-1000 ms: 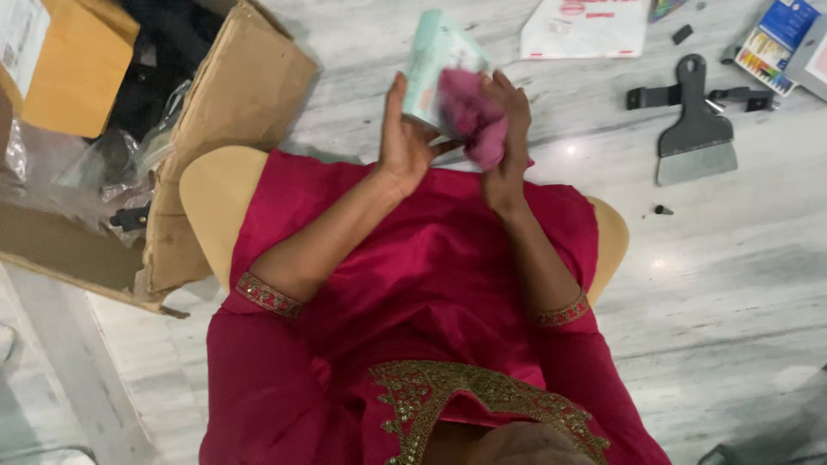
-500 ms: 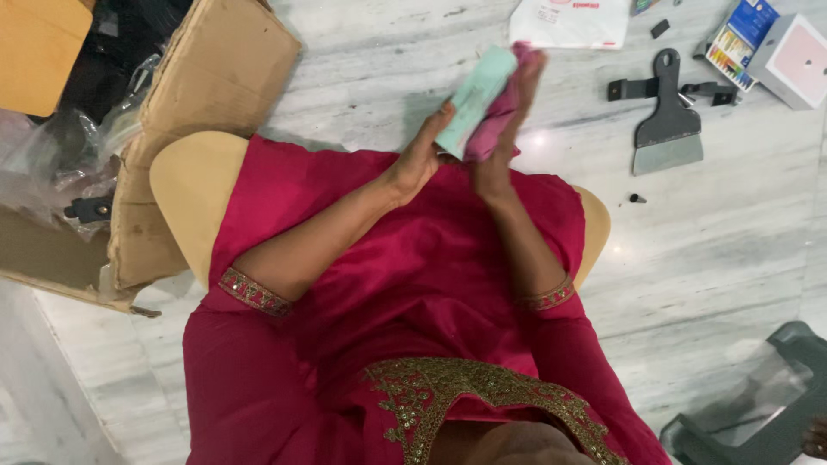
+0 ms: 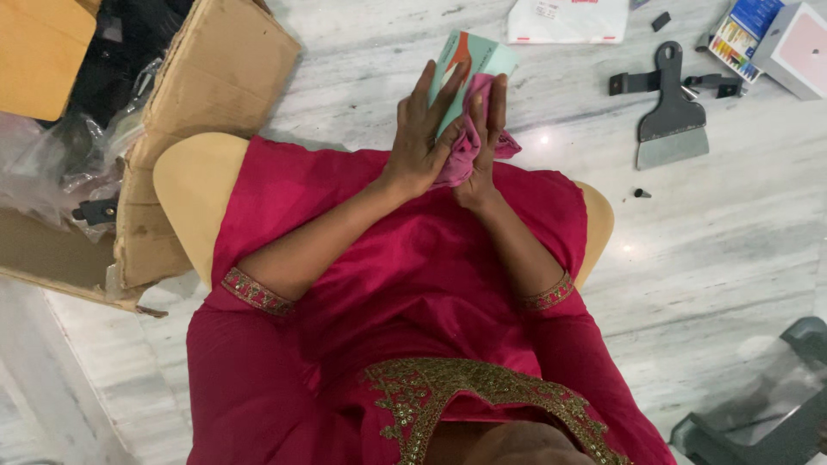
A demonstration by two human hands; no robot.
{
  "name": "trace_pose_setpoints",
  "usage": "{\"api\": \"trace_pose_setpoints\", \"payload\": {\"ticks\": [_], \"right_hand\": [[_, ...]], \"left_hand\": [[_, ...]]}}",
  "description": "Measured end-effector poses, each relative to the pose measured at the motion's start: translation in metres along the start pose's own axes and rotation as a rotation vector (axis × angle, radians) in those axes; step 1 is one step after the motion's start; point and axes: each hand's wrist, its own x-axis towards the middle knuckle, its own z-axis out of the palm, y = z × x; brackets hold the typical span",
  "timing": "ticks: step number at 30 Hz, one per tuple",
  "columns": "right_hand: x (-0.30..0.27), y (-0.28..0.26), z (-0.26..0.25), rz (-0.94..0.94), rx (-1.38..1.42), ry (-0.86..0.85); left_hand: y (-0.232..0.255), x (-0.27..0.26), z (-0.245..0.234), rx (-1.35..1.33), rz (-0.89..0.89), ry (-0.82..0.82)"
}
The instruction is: The person sits cross-legged and wipes various items with a pink cloth. They handle a plastic-wrapped object, a small black plastic piece, a cardboard box, a small white box, a metal scraper, and a colorful plastic toy, wiping each one before placing it into a cardboard box.
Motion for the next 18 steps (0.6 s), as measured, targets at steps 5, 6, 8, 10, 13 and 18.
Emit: {"api": "trace_pose_setpoints", "payload": {"ticks": [5,6,8,10,13,18], "right_hand": [[-0.001,-0.006,0.006,0.102,-0.197,0.026],[0.001,-0.008,0.006,0.112,-0.144,0.061],[0.008,-0.013,0.002,0.133,-0.041,0.135],[0.018,-0.014,-0.006,0.175,0.060,0.184],[0.028,-0.006,-0.023,0.155,0.264,0.225],[0.039,0.029,-0.041,0.360,0.556,0.299]], "left_hand": [[0.013,0.000,-0.008,0.094,0.022,0.074],[0.013,0.000,-0.007,0.115,0.022,0.059],[0.012,0.000,-0.005,0.154,0.025,0.029],[0.010,-0.003,-0.002,0.172,0.046,-0.028],[0.010,-0.006,0.004,0.218,0.028,-0.155],[0.009,-0.007,0.007,0.096,0.005,-0.326]]}}
